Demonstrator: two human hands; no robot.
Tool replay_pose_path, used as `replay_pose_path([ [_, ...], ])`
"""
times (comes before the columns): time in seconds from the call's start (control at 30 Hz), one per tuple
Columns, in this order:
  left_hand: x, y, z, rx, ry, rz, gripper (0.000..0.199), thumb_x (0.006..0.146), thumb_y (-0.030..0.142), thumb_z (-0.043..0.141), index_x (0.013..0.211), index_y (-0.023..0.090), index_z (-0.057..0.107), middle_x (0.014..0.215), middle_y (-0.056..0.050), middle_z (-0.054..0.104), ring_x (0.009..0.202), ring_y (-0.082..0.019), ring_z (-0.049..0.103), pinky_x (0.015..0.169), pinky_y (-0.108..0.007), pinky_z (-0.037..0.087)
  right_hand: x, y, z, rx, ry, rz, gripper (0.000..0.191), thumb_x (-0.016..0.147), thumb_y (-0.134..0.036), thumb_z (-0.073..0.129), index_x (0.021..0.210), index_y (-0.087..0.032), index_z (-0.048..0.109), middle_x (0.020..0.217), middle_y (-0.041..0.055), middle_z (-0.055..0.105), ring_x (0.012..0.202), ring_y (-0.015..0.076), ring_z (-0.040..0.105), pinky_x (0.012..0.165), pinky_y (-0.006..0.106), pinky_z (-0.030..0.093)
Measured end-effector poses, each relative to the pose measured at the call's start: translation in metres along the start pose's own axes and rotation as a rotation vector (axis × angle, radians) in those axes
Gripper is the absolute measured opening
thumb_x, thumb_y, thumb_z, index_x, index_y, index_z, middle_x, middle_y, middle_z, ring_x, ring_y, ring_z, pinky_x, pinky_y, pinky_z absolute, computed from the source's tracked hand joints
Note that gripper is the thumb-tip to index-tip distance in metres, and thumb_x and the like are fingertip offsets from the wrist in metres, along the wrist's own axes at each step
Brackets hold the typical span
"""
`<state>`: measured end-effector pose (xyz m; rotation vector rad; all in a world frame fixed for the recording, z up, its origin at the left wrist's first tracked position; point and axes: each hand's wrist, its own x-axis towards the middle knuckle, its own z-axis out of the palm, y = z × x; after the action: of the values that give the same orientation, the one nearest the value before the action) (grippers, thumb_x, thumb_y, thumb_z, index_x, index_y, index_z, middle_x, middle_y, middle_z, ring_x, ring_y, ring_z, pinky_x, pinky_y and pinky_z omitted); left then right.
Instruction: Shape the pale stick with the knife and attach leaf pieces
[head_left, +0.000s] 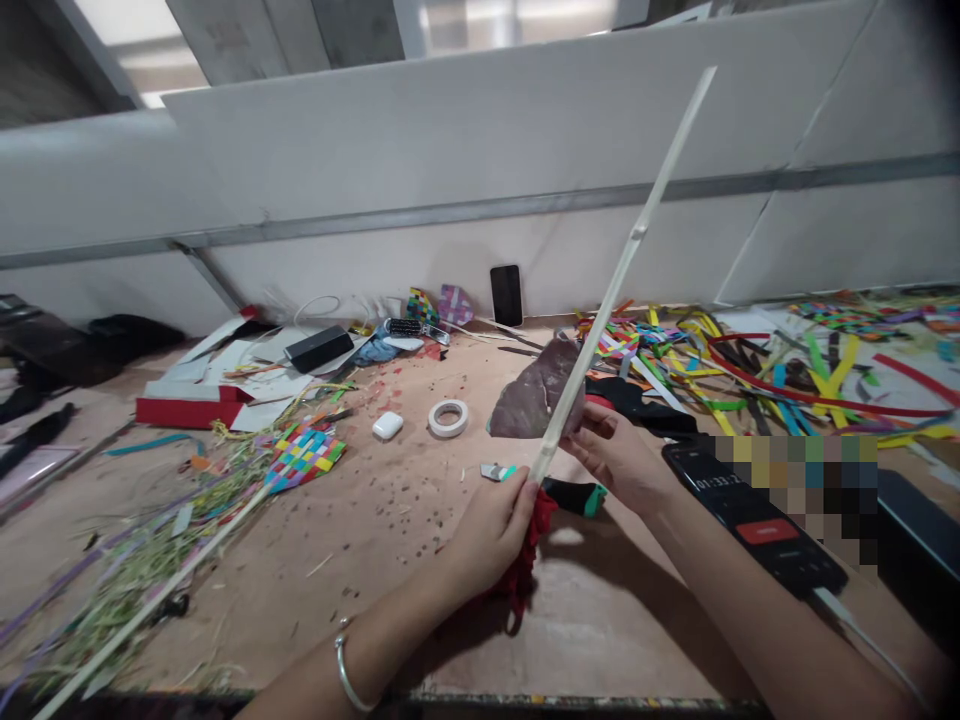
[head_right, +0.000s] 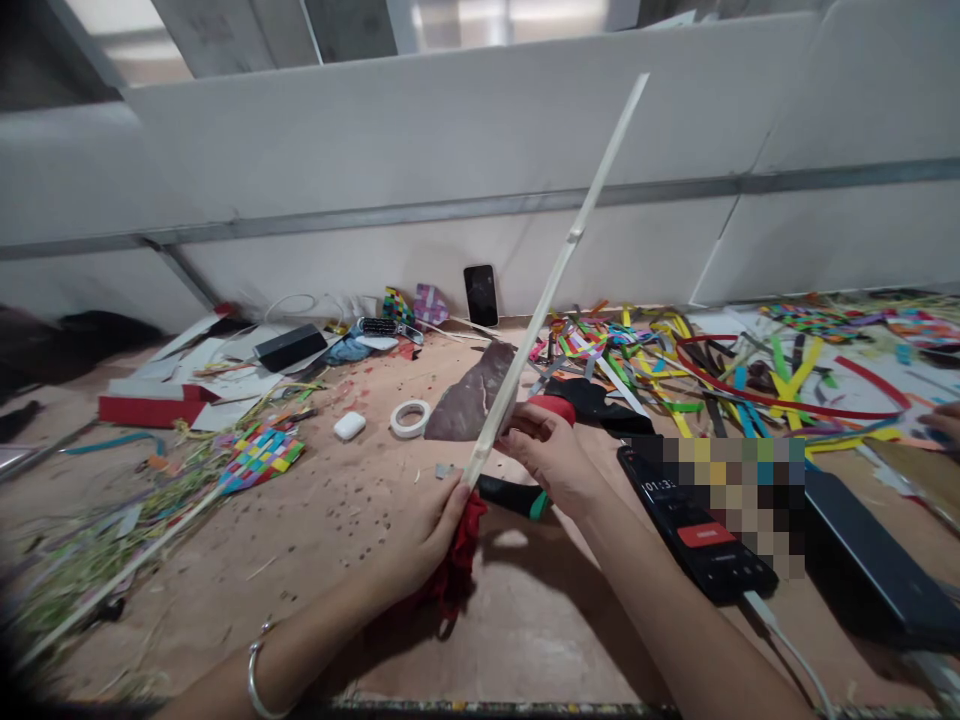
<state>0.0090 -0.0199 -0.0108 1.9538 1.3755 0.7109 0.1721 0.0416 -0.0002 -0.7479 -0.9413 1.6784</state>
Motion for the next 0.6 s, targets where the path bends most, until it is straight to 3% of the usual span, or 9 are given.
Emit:
replay_pose_path([
  [0.37,-0.002,0.0,0.005,-0.028,-0.005,0.01,0.036,0.09,0.039,0.02,0.079,0.016,0.045,0.062,0.001,0.048,0.056,-0.008,0.044,0.056,-0.02,0.033,0.0,0.013,0.003,-0.187,0.148,-0.145,0.031,0.053,-0.028,0.077,0.077,-0.018,0.059,0.07,-0.0022,0.058,0.062,0.0049,0.05,0.057,0.015,0.042],
  [0.6,-0.005,0.005,0.005,0.031,0.041,-0.035,0.039,0.09,0.041,0.018,0.08,0.016,0.047,0.067,-0.002,0.053,0.061,-0.01,0.047,0.06,-0.022,0.036,-0.004,0.011,0.013,-0.196,0.171,-0.095,0.032,0.053,-0.03,0.076,0.076,-0.017,0.058,0.068,-0.0017,0.057,0.061,0.0057,0.05,0.054,0.016,0.041],
])
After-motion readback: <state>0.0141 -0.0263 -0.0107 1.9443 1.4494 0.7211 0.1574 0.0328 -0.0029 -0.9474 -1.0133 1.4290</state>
